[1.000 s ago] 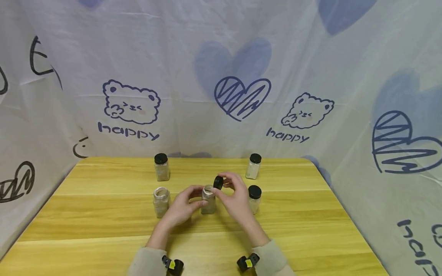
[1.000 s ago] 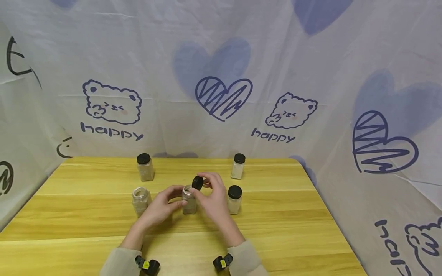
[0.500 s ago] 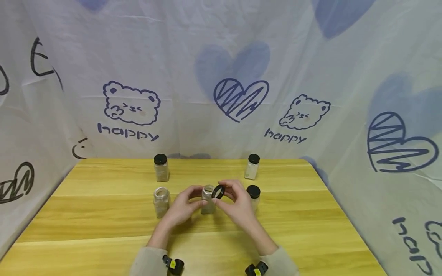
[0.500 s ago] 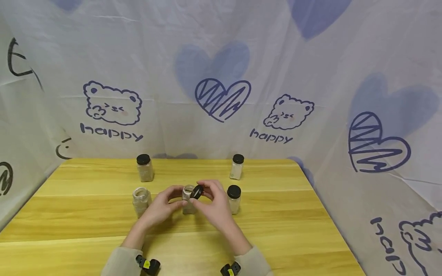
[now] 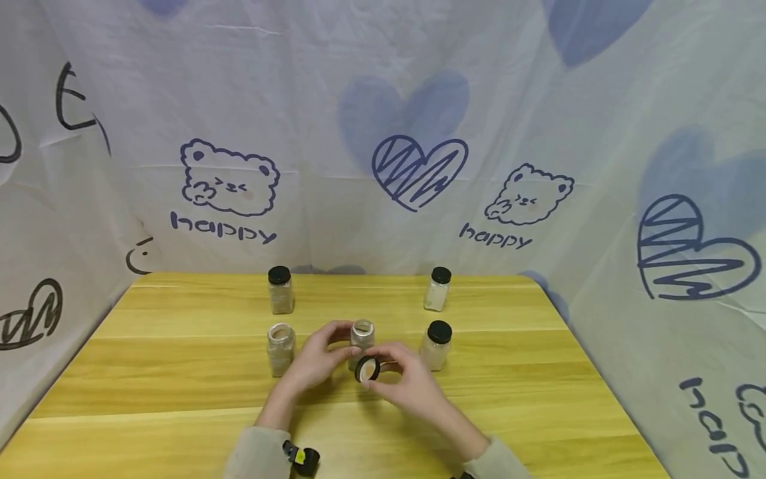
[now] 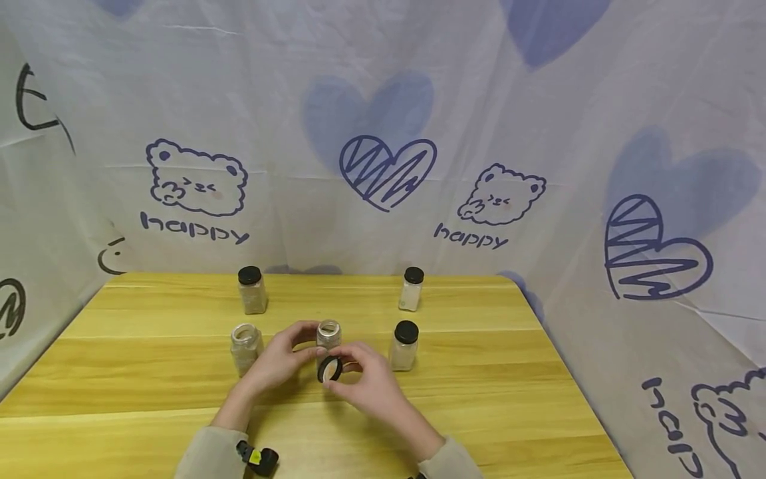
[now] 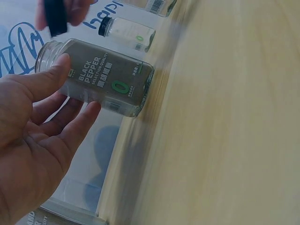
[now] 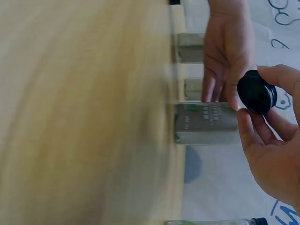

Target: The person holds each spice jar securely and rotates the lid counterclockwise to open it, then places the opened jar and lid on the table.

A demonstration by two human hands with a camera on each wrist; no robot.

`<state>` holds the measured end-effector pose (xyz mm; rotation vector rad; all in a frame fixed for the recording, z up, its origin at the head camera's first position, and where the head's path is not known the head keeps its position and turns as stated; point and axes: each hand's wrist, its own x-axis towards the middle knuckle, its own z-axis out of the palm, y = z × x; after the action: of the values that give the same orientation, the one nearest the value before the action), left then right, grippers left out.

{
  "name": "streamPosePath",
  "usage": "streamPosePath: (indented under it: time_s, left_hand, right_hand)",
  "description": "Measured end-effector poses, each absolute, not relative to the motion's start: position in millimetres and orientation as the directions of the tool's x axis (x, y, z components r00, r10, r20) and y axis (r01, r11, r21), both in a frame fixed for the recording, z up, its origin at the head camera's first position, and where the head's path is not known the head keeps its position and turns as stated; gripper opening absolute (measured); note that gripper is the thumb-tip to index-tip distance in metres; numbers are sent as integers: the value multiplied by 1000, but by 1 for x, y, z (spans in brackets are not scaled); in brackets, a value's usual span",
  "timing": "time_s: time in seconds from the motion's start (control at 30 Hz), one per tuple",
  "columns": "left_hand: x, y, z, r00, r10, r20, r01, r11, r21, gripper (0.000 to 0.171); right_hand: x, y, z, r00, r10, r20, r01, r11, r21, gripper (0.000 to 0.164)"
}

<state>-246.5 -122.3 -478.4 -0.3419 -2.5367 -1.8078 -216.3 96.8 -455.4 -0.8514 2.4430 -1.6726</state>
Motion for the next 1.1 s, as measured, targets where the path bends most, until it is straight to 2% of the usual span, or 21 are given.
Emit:
streamPosePath:
  time_s: [0.4, 0.7, 1.1]
  left_hand:
    - [-247, -122, -478, -978, 166, 124, 171, 314, 934, 46]
    - [-245, -122, -478, -979, 162, 124, 170, 306, 937, 45]
    - [-246, -122, -479, -978, 166, 126, 173, 304, 937, 45]
  right_hand:
    - [-219, 98, -467, -799, -598, 68, -360, 384, -850, 44]
    - [-223, 99, -473, -749, -662, 7, -426, 474, -771, 38]
    - [-224, 96, -476, -719, -695, 9, -511, 519, -686, 43]
